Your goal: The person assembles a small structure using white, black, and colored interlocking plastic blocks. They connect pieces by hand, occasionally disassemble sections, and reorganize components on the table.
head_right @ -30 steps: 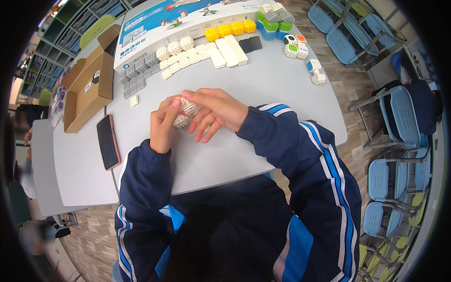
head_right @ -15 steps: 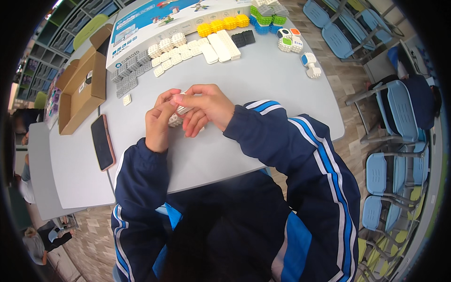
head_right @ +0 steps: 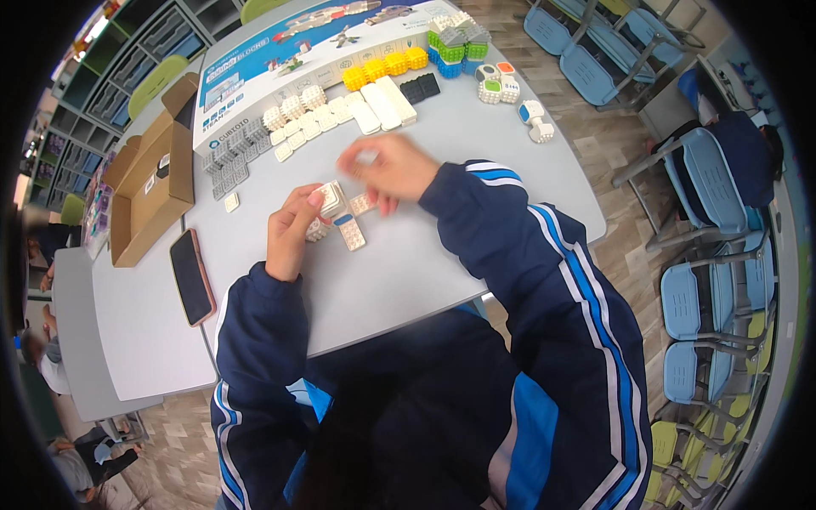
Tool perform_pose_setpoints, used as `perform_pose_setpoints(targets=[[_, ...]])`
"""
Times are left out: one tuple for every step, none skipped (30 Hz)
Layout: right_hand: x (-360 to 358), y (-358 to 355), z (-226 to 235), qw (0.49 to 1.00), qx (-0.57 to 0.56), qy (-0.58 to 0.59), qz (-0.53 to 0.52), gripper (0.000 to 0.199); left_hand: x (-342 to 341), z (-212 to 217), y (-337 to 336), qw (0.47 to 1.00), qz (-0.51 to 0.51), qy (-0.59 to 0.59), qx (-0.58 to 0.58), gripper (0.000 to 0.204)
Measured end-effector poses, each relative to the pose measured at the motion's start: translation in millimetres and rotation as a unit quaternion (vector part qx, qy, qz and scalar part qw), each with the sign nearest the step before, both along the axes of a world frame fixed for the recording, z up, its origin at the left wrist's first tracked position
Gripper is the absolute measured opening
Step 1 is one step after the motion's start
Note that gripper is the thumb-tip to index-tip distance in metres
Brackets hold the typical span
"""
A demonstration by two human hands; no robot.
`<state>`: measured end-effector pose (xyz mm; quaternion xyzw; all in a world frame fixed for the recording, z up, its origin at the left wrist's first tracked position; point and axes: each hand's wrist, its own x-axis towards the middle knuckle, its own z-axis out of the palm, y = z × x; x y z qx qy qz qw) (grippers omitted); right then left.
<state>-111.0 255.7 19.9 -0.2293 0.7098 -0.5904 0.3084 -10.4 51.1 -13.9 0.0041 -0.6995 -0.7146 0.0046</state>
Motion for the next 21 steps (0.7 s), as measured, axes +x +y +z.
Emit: perform_pose_setpoints(targets=[[-15, 6, -6, 0.99, 0.005, 0.105, -0.091, 0.033, 1, -1, 0, 1.0, 0.002, -0.002, -0.014, 0.037], [-31, 13, -15, 0.962, 0.008, 0.206, -0.178, 0.033, 4, 0, 0, 1.0, 0.016, -0.009, -0.019, 0.038], [-50, 22, -19, 0.938, 0.021, 0.249, -0.242, 0.037, 6, -2, 0, 1.0, 0.017, 0.001, -0.023, 0.039], [-60, 33, -13, 0.922, 0.085, 0.257, -0.276, 0.037, 7, -5, -1, 0.999, 0.019, 0.011, -0.028, 0.039], [-74, 44, -19, 0.9, 0.13, 0.295, -0.295, 0.037, 7, -7, -1, 0.999, 0.018, 0.023, -0.032, 0.039], [-89, 56, -32, 0.872, 0.176, 0.332, -0.313, 0.038, 6, -7, 1, 0.999, 0.008, 0.031, -0.028, 0.04], [-94, 56, -35, 0.845, 0.217, 0.365, -0.326, 0.039, 7, -8, 1, 0.999, 0.003, 0.036, -0.026, 0.041], [-99, 59, -36, 0.857, 0.252, 0.316, -0.32, 0.041, 7, -8, 0, 0.999, -0.002, 0.042, -0.025, 0.041], [-100, 57, -38, 0.845, 0.277, 0.331, -0.316, 0.041, 7, -8, -2, 0.999, -0.01, 0.046, -0.022, 0.043], [-100, 56, -39, 0.832, 0.3, 0.346, -0.312, 0.042, 7, -8, -3, 0.998, -0.018, 0.051, -0.019, 0.044], [-101, 55, -41, 0.819, 0.324, 0.361, -0.308, 0.043, 7, -8, -5, 0.998, -0.025, 0.056, -0.015, 0.046], [-103, 54, -43, 0.813, 0.325, 0.372, -0.309, 0.044, 7, -7, -6, 0.997, -0.028, 0.069, -0.008, 0.048], [-105, 54, -45, 0.807, 0.326, 0.383, -0.309, 0.045, 6, -7, -6, 0.996, -0.032, 0.082, -0.001, 0.049], [-107, 55, -46, 0.801, 0.327, 0.395, -0.31, 0.047, 5, -7, -6, 0.995, -0.035, 0.096, 0.006, 0.051], [-106, 54, -45, 0.811, 0.32, 0.376, -0.312, 0.043, 5, -8, -7, 0.995, -0.04, 0.091, 0.004, 0.052], [-105, 55, -43, 0.821, 0.314, 0.358, -0.314, 0.04, 5, -9, -8, 0.995, -0.045, 0.087, 0.002, 0.052], [-104, 56, -41, 0.83, 0.309, 0.339, -0.317, 0.036, 5, -10, -8, 0.995, -0.051, 0.083, 0.001, 0.053], [-101, 58, -38, 0.825, 0.312, 0.347, -0.319, 0.035, 5, -10, -8, 0.994, -0.054, 0.095, -0.007, 0.052], [-97, 61, -35, 0.819, 0.316, 0.355, -0.321, 0.033, 5, -10, -8, 0.993, -0.057, 0.106, -0.015, 0.052], [-94, 63, -31, 0.813, 0.32, 0.363, -0.324, 0.033, 5, -11, -7, 0.991, -0.061, 0.118, -0.023, 0.051], [-88, 63, -25, 0.808, 0.33, 0.366, -0.323, 0.032, 5, -13, -9, 0.99, -0.052, 0.125, -0.022, 0.048]])
